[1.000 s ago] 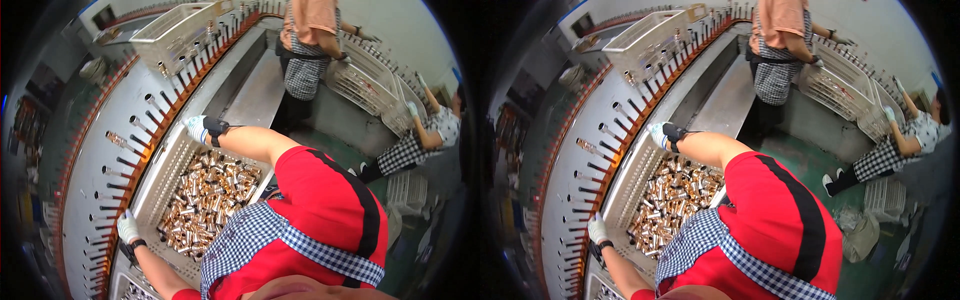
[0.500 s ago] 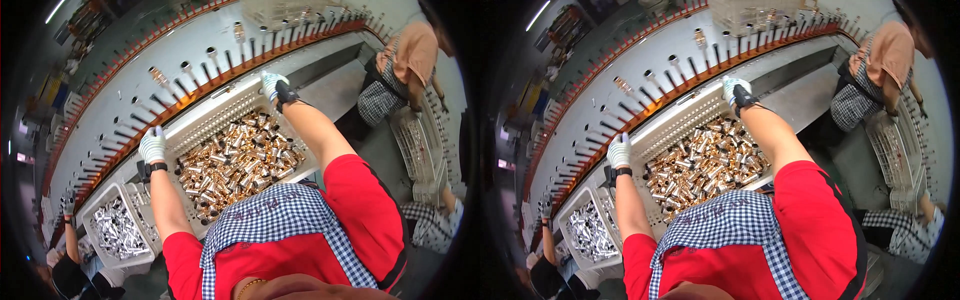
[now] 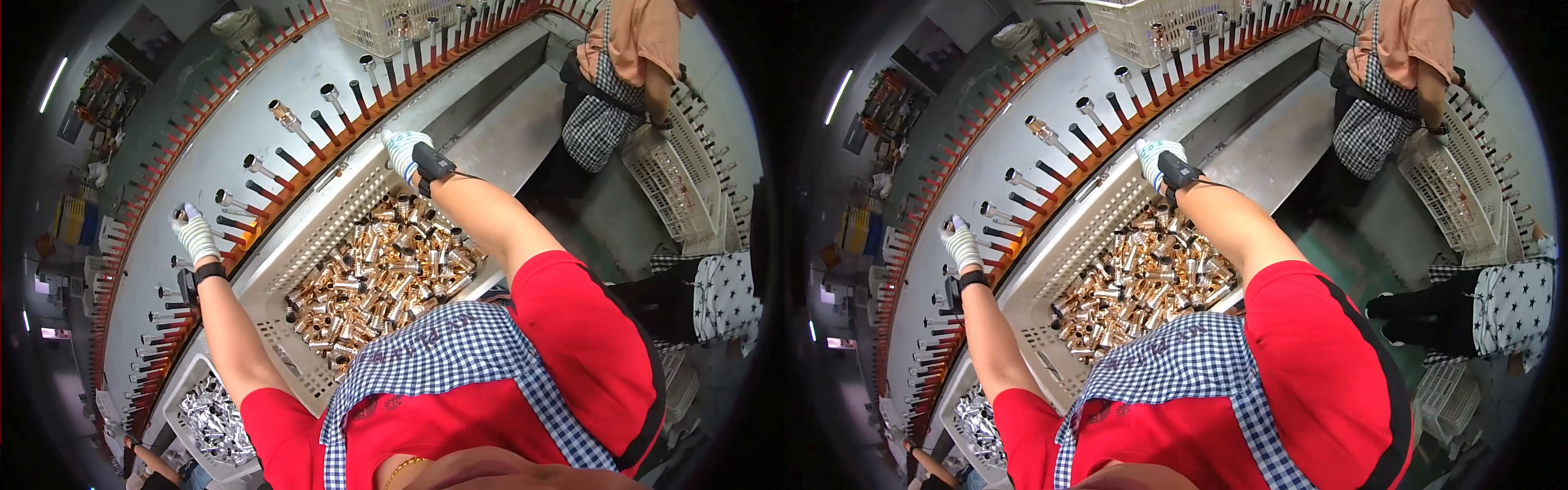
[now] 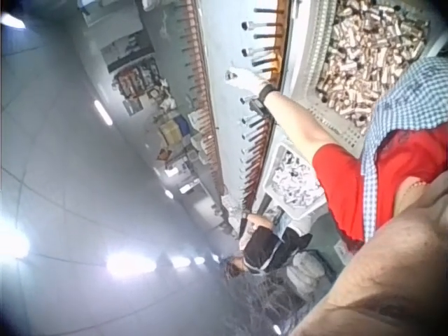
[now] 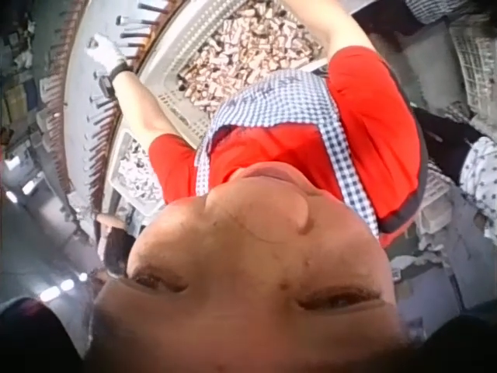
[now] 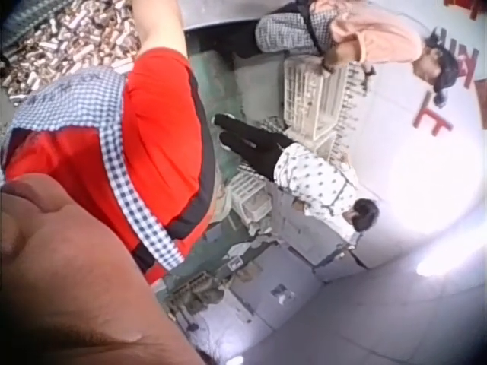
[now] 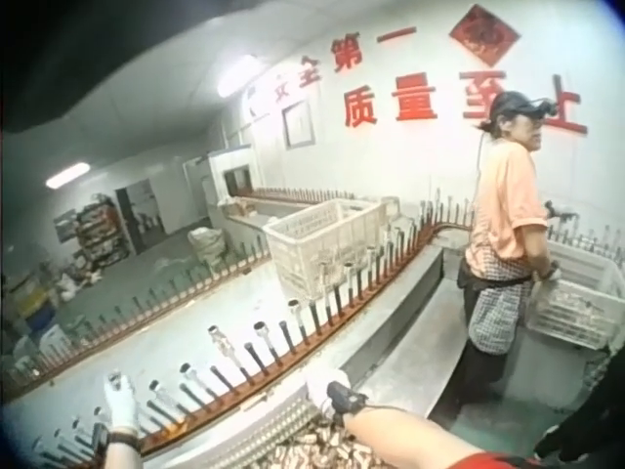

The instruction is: Placing small metallic components onto the pegs of a rotating assembly or coating machine.

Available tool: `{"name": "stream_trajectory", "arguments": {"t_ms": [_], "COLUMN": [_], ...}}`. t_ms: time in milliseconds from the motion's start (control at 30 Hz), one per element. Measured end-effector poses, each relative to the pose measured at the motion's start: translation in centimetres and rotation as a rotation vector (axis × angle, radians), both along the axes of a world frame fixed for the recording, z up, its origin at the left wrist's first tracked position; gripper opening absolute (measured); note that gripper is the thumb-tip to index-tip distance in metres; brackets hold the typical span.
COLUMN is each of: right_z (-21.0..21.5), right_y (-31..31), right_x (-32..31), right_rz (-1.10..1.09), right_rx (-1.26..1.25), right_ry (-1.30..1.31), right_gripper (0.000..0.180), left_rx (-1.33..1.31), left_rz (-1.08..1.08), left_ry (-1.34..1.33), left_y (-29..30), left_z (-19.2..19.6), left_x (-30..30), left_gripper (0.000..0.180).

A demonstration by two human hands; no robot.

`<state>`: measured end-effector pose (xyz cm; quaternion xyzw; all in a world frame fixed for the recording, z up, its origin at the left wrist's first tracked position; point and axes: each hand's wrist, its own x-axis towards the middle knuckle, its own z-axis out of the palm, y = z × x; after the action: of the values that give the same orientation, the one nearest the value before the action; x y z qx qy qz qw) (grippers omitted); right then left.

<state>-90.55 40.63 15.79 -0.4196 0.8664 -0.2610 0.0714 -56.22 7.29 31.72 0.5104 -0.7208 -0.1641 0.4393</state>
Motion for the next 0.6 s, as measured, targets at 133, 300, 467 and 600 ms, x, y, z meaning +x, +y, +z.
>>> {"name": "stream_trajectory", "arguments": {"t_ms": [133, 300, 467, 600], "right_z": [-0.3, 0.4, 1.2, 2.9], "right_y": [2.1, 1.0, 2.2, 2.4], "right_x": [-1.1, -0.2, -0.1, 0.3], "right_rz": [-0.011, 0.081, 0.129, 0.125], "right_rx": [0.043, 0.062, 0.143, 0.23], "right_ry": [0.004, 0.082, 0.07, 0.006], "right_gripper": [0.041, 0.027, 0.036, 0.052], "left_rx": [-0.168, -0.084, 0.299, 0.076], "left_rz": [-0.079, -0.375, -0.713, -0.391], "left_ry": [-1.181, -0.13, 0.653, 0.147], "left_y": [2.7, 2.9, 8.5, 9.5], "left_z": [3.1, 4.8, 4.2, 1.2], "left_x": [-3.5, -7.2, -15.7, -16.8], "left_gripper": [0.033, 0.029, 0.024, 0.028]}}
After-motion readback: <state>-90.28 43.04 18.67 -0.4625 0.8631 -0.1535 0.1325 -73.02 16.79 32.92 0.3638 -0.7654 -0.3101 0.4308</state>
